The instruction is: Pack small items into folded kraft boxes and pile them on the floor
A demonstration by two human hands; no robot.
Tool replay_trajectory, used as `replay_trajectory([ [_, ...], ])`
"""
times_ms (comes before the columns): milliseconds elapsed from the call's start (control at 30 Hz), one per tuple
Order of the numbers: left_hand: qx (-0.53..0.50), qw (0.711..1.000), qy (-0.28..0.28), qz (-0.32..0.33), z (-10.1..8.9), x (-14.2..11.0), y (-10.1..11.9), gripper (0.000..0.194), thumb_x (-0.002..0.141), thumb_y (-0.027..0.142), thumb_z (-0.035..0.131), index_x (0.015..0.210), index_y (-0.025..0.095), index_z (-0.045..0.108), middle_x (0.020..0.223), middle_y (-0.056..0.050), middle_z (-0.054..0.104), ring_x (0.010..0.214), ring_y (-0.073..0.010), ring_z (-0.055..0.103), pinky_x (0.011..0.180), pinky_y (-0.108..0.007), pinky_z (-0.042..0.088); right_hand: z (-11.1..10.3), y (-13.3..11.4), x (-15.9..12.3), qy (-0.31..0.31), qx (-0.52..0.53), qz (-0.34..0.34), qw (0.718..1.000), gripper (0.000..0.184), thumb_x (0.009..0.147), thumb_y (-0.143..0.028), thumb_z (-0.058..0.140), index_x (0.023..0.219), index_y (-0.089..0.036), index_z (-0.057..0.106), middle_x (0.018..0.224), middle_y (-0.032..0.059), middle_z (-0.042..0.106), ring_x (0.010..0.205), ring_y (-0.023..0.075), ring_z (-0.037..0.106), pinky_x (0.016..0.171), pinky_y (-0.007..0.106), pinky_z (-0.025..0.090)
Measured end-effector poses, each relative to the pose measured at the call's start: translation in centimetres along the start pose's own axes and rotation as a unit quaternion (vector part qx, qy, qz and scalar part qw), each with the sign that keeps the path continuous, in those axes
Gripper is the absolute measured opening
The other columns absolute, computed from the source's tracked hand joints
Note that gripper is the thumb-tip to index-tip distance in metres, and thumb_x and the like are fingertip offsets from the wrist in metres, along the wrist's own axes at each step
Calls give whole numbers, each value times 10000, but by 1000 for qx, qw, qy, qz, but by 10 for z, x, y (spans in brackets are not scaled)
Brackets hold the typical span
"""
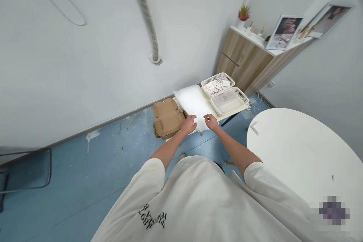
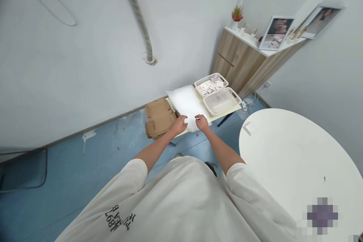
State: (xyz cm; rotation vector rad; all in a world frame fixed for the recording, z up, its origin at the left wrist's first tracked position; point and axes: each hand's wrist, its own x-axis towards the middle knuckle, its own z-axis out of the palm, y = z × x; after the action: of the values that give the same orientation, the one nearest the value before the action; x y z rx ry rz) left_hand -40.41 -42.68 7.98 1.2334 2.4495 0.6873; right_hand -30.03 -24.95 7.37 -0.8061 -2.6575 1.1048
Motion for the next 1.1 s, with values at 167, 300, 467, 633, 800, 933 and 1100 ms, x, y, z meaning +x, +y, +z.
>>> replay_trajectory([
  [167, 24, 995, -10, -94, -36, -39, -71, 342, 915, 334, 587, 1223, 204, 514, 1278, -123, 566, 1168, -287, 571, 995, -412, 439, 63, -60, 7, -51, -33, -99, 993, 310, 886, -124, 473, 1093, -207, 688, 1131, 73, 670, 948, 183, 655, 902, 311, 507],
  [300, 60, 985, -68, -144, -48, -62, -110, 515, 834, 487, 678, 1248, 232, 507, 1353, -131, 532, 1268, -327, 511, 1080, -453, 352, 95, -94, 11, -137, -148, -188, 961, 298, 902, -156, 519, 1141, -218, 685, 1164, 87, 665, 1098, 236, 595, 948, 347, 456],
  [467, 90, 971, -117, -188, -51, -78, -140, 684, 735, 577, 742, 1279, 242, 497, 1427, -149, 495, 1357, -363, 431, 1146, -525, 241, 120, -107, 10, -217, -283, -221, 908, 376, 869, -296, 646, 1238, -221, 658, 1325, 113, 605, 1286, 299, 462, 1090, 431, 312],
  [633, 73, 972, -133, -181, -54, -79, -157, 516, 857, 529, 630, 1250, 205, 551, 1345, -150, 584, 1276, -342, 528, 1075, -465, 355, 130, -104, 11, -226, -327, -193, 897, 357, 897, -328, 596, 1229, -217, 663, 1326, 126, 604, 1297, 306, 443, 1096, 455, 275],
  [800, 112, 982, -104, -108, -53, -85, -157, 302, 978, 367, 465, 1114, 164, 643, 1229, -172, 653, 1169, -321, 608, 1032, -469, 405, 132, -104, 10, -214, -324, -196, 901, 267, 899, -271, 564, 1115, -209, 708, 1231, 147, 644, 1241, 322, 483, 1079, 482, 281],
  [933, 149, 981, -110, -63, -50, -92, -151, 249, 929, 204, 507, 1130, 139, 639, 1178, -200, 670, 1119, -330, 637, 1010, -487, 420, 134, -108, 8, -195, -327, -201, 903, 247, 873, -226, 566, 1063, -214, 724, 1179, 159, 663, 1212, 329, 498, 1084, 503, 273],
  [1100, 175, 977, -113, -54, -57, -93, -145, 259, 941, 178, 498, 1181, 164, 592, 1149, -176, 677, 1053, -301, 663, 954, -444, 450, 131, -116, 6, -185, -323, -211, 904, 276, 862, -220, 554, 1077, -221, 727, 1148, 165, 678, 1206, 336, 500, 1097, 520, 265],
])
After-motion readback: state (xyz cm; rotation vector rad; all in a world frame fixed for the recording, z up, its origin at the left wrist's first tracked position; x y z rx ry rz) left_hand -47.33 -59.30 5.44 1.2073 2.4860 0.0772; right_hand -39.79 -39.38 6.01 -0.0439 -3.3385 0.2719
